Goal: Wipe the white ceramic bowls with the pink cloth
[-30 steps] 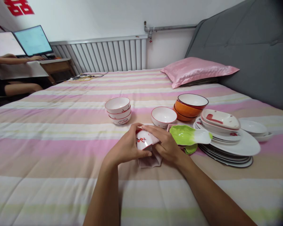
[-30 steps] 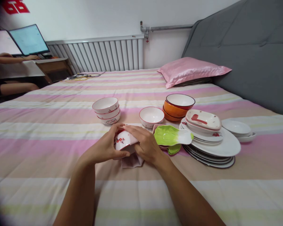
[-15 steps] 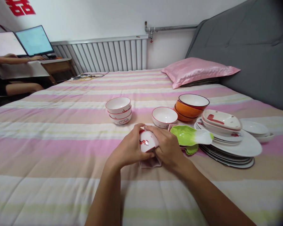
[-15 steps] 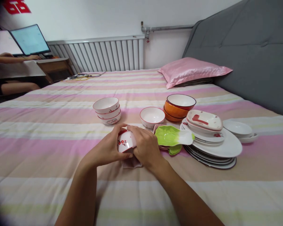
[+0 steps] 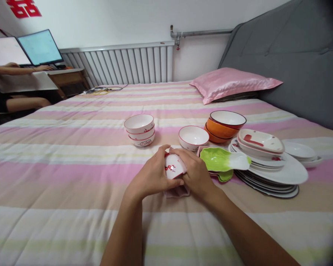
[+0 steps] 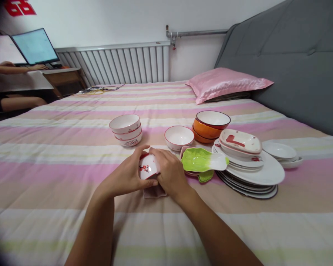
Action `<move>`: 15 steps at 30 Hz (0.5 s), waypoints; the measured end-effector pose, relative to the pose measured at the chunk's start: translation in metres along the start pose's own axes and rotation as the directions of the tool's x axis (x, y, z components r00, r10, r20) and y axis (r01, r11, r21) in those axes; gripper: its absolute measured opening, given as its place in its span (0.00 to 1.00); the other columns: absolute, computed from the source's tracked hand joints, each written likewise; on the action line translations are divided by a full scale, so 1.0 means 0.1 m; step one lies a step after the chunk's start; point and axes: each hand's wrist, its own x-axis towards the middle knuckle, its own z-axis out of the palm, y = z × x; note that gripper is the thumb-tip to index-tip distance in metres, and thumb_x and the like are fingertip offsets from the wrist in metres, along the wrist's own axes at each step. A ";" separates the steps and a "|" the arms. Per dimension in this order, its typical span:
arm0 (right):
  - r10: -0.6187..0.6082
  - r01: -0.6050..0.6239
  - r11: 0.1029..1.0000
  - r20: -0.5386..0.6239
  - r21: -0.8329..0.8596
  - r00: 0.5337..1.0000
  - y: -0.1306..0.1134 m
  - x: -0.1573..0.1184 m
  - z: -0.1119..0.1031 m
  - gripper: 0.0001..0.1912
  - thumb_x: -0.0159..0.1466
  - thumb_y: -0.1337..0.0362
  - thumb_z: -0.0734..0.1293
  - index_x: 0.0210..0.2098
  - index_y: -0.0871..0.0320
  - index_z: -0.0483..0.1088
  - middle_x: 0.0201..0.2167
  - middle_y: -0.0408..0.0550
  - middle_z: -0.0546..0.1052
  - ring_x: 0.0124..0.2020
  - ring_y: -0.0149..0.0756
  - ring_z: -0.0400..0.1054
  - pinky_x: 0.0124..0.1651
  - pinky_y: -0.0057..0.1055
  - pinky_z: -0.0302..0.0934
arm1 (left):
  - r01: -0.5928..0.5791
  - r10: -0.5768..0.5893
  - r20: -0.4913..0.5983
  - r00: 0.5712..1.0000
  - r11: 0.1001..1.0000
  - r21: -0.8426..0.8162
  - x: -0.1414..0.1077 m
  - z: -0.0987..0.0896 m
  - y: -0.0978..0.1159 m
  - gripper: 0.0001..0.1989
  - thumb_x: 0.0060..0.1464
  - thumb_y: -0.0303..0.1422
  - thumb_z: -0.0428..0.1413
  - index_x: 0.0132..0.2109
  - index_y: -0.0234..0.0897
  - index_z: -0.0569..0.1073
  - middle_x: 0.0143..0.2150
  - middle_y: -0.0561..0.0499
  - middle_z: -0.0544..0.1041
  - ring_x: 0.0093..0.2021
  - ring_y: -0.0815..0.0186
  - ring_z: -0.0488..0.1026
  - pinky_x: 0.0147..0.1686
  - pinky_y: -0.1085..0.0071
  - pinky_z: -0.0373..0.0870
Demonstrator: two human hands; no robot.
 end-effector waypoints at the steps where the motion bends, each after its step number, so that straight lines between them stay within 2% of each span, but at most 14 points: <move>1: 0.004 -0.004 1.000 0.000 0.010 1.000 0.01 0.00 0.00 0.23 0.56 0.73 0.59 0.50 0.58 0.67 0.49 0.54 0.74 0.50 0.45 0.67 0.52 0.42 0.62 | 0.009 -0.009 -0.002 1.000 1.000 0.008 0.00 0.00 0.00 0.45 0.37 0.39 0.64 0.61 0.36 0.53 0.57 0.38 0.66 0.55 0.49 0.66 0.50 0.55 0.66; 15: 0.023 -0.021 0.995 -0.014 0.093 1.000 0.13 0.01 0.02 0.22 0.54 0.72 0.61 0.48 0.56 0.68 0.48 0.51 0.76 0.49 0.44 0.69 0.51 0.41 0.64 | 0.041 -0.041 0.006 0.999 0.999 -0.010 0.01 0.00 -0.02 0.44 0.37 0.38 0.64 0.60 0.38 0.55 0.57 0.39 0.66 0.54 0.49 0.67 0.48 0.55 0.68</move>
